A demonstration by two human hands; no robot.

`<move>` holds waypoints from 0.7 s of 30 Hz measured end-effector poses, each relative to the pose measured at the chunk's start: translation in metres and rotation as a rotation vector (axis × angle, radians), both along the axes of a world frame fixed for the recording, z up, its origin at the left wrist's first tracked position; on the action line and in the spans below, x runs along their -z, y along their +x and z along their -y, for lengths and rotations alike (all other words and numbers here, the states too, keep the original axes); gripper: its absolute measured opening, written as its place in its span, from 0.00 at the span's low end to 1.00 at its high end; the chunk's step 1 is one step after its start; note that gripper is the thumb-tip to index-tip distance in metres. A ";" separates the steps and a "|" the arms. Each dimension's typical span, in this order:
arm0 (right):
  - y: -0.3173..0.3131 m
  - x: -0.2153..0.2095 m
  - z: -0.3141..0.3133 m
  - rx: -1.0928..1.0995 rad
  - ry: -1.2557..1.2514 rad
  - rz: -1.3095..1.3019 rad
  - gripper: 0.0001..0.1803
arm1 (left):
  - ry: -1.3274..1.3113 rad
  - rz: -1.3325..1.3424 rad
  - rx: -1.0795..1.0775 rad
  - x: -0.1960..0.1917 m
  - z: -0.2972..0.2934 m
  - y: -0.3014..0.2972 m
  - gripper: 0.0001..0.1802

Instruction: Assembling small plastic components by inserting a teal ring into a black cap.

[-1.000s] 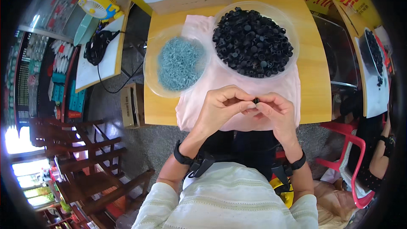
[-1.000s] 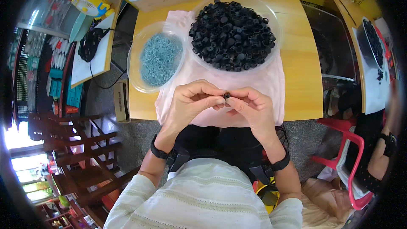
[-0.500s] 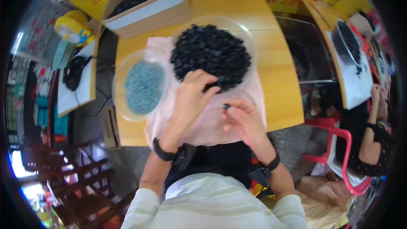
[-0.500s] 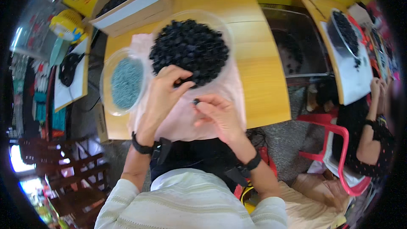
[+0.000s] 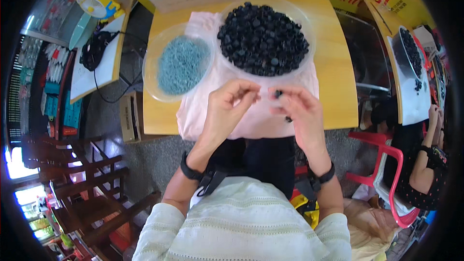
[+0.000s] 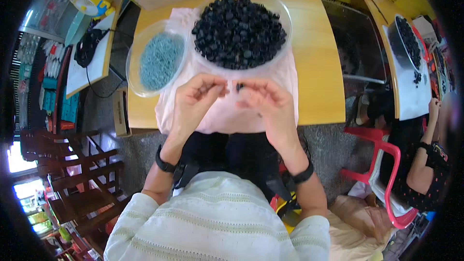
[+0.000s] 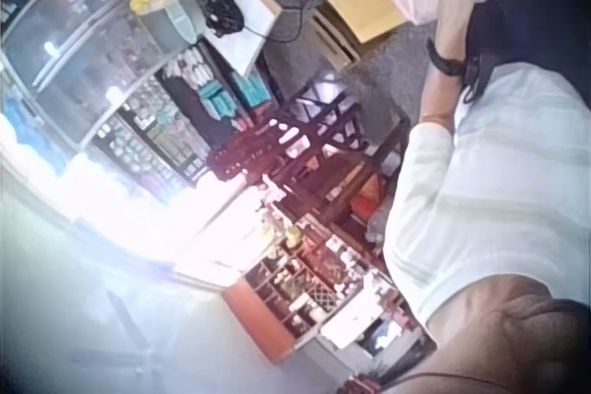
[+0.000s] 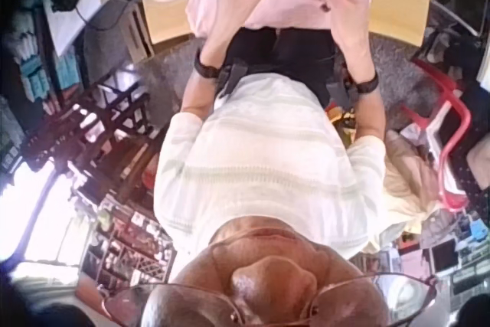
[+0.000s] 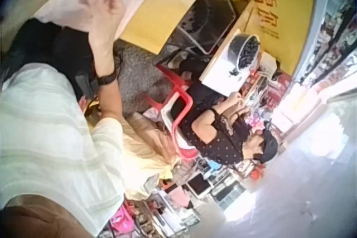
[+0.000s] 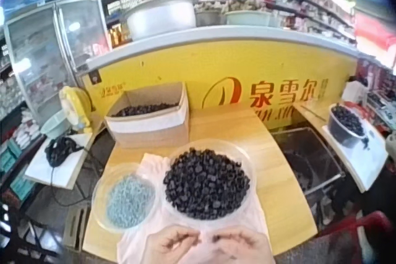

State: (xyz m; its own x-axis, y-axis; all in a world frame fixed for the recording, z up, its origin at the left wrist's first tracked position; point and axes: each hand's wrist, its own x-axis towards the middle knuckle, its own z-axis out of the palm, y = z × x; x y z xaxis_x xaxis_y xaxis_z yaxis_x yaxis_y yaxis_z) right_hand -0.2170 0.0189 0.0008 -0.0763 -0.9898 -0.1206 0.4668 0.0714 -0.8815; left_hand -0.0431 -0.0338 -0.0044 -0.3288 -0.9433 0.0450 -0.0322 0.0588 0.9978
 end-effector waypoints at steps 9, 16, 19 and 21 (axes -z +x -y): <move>0.002 0.038 0.007 0.139 -0.129 0.307 0.12 | -0.192 0.274 0.121 0.007 -0.037 -0.010 0.08; -0.011 0.033 0.005 0.255 -0.090 0.460 0.13 | -0.366 0.286 0.183 0.020 -0.041 -0.035 0.12; -0.018 0.033 0.006 0.251 -0.135 0.447 0.13 | -0.436 0.360 0.156 0.019 -0.043 -0.045 0.14; -0.020 0.029 0.002 0.240 -0.132 0.433 0.12 | -0.457 0.383 0.119 0.019 -0.044 -0.051 0.14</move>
State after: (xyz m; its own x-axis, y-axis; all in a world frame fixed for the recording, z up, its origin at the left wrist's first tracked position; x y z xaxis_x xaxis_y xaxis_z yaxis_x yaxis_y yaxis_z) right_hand -0.2371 0.0172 -0.0284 -0.2740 -0.9594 -0.0664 0.7807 -0.1816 -0.5979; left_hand -0.0937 0.0097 -0.0231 -0.5033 -0.8124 0.2944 -0.3512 0.5035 0.7894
